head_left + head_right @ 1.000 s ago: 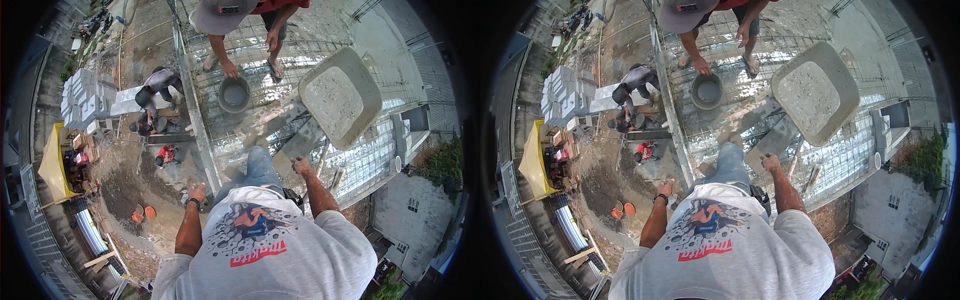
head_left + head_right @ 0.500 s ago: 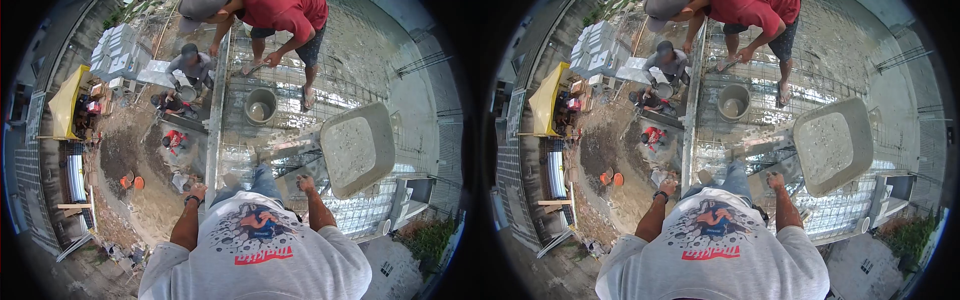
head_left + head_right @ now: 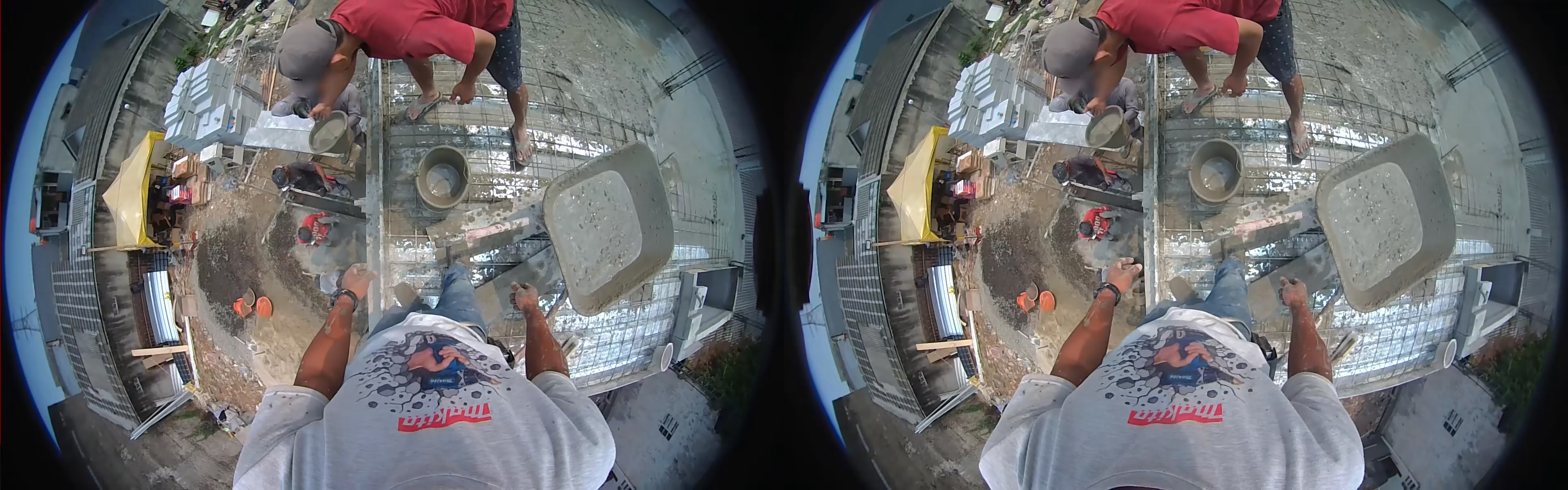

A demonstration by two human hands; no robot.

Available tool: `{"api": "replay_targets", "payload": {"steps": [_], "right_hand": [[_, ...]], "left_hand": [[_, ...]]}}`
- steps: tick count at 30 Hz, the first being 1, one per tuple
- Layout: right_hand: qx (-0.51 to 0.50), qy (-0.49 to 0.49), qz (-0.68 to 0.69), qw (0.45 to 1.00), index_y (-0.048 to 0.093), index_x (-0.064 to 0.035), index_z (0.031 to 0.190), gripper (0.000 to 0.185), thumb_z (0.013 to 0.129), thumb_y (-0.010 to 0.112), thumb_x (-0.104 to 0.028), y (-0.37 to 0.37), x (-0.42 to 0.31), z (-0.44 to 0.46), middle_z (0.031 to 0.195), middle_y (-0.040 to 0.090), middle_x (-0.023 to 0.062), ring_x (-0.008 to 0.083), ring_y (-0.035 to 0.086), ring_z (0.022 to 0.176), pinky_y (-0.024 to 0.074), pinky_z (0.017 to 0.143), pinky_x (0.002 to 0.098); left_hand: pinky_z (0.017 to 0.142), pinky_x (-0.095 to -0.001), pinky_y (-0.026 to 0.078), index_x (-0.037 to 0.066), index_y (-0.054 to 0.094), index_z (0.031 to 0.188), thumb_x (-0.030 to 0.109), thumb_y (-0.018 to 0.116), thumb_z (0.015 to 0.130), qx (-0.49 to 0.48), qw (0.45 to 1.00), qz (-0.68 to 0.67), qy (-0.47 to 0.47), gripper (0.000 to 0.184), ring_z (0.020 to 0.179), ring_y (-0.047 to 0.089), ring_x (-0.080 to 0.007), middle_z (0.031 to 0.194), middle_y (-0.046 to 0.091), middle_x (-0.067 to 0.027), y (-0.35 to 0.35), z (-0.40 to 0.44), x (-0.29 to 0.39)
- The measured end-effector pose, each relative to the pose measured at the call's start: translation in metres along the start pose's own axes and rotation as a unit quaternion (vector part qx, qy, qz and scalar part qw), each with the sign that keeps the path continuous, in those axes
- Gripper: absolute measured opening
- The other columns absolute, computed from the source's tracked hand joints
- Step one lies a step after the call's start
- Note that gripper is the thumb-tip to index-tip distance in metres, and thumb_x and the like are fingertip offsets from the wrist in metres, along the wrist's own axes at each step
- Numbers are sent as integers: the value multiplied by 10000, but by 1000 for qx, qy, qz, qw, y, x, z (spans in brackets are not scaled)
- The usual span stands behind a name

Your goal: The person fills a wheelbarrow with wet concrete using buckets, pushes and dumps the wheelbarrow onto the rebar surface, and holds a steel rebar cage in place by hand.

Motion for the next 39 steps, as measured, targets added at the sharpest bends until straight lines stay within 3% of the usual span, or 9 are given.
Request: {"api": "replay_targets", "payload": {"steps": [8, 12, 19, 23, 24, 27, 33, 36, 39], "right_hand": [[13, 58, 38, 998, 596, -37, 1059, 253, 913, 647, -237, 13, 68, -44, 639, 560, 28, 141, 494, 487, 360, 418, 307], [39, 45, 50, 997, 632, -50, 960, 208, 881, 680, -236, 8, 83, -69, 628, 569, 16, 123, 516, 491, 392, 415, 292], [74, 48, 38, 995, 656, -13, 1012, 274, 884, 691, -253, 2, 100, -95, 658, 597, 29, 131, 540, 523, 417, 442, 297], [68, 41, 27, 996, 656, 4, 1050, 317, 885, 690, -266, 7, 116, -86, 686, 622, 44, 143, 561, 540, 442, 464, 303], [64, 35, 20, 997, 654, 8, 1055, 329, 886, 688, -272, 7, 120, -83, 693, 628, 49, 146, 566, 543, 449, 470, 306], [67, 15, -40, 997, 589, 21, 1161, 364, 918, 650, -244, 18, 96, -100, 695, 599, 34, 134, 532, 549, 412, 480, 297], [84, -5, -23, 996, 606, 60, 1187, 495, 871, 684, -312, 31, 78, -96, 699, 642, 79, 148, 588, 569, 471, 509, 312], [88, -4, -41, 995, 622, 56, 1162, 479, 865, 683, -315, 35, 71, -98, 701, 655, 90, 155, 606, 578, 480, 532, 321], [70, -28, -57, 995, 565, 75, 1187, 456, 900, 675, -262, 37, 87, -81, 714, 623, 72, 140, 551, 544, 413, 450, 285]], "left_hand": [[876, -355, 513, -11, 649, 1079, 385, 781, 740, -36, 992, 120, -2, 538, 983, 672, -262, 1028, 705, -168, -2, -26, -10], [869, -365, 506, -16, 686, 1022, 414, 759, 765, -47, 992, 120, 0, 507, 957, 674, -272, 1014, 706, -178, 2, -30, -49], [834, -389, 497, 26, 712, 929, 427, 704, 812, -43, 993, 99, -43, 418, 926, 673, -288, 912, 715, -159, -5, -25, -87], [630, -331, 493, 39, 693, 822, 436, 665, 867, -50, 997, 4, -59, 401, 691, 639, -160, 764, 680, -73, -14, -36, -70], [551, -298, 458, 46, 679, 805, 439, 649, 887, -37, 999, 10, -31, 403, 598, 576, -106, 700, 638, -27, -16, -43, -62], [552, -299, 461, 42, 673, 823, 442, 652, 884, -25, 997, -52, -45, 404, 595, 577, -117, 683, 635, -24, -18, -45, -68], [510, -312, 438, 73, 648, 783, 444, 654, 883, -42, 998, 20, -41, 384, 550, 558, -129, 636, 595, -10, -40, -69, -60], [488, -309, 447, 79, 657, 833, 431, 672, 873, -37, 998, 48, -8, 355, 570, 584, -128, 664, 601, -8, -40, -36, -129], [506, -300, 458, 83, 661, 869, 418, 697, 856, -44, 996, -5, -82, 336, 610, 607, -129, 713, 618, 2, -50, -55, -115]]}}
Point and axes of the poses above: each hand's wrist, its own z-axis towards the middle knuckle, its own y-axis out of the palm, x = y × z, the point moved 1 cm from there along z, towards the middle knuckle
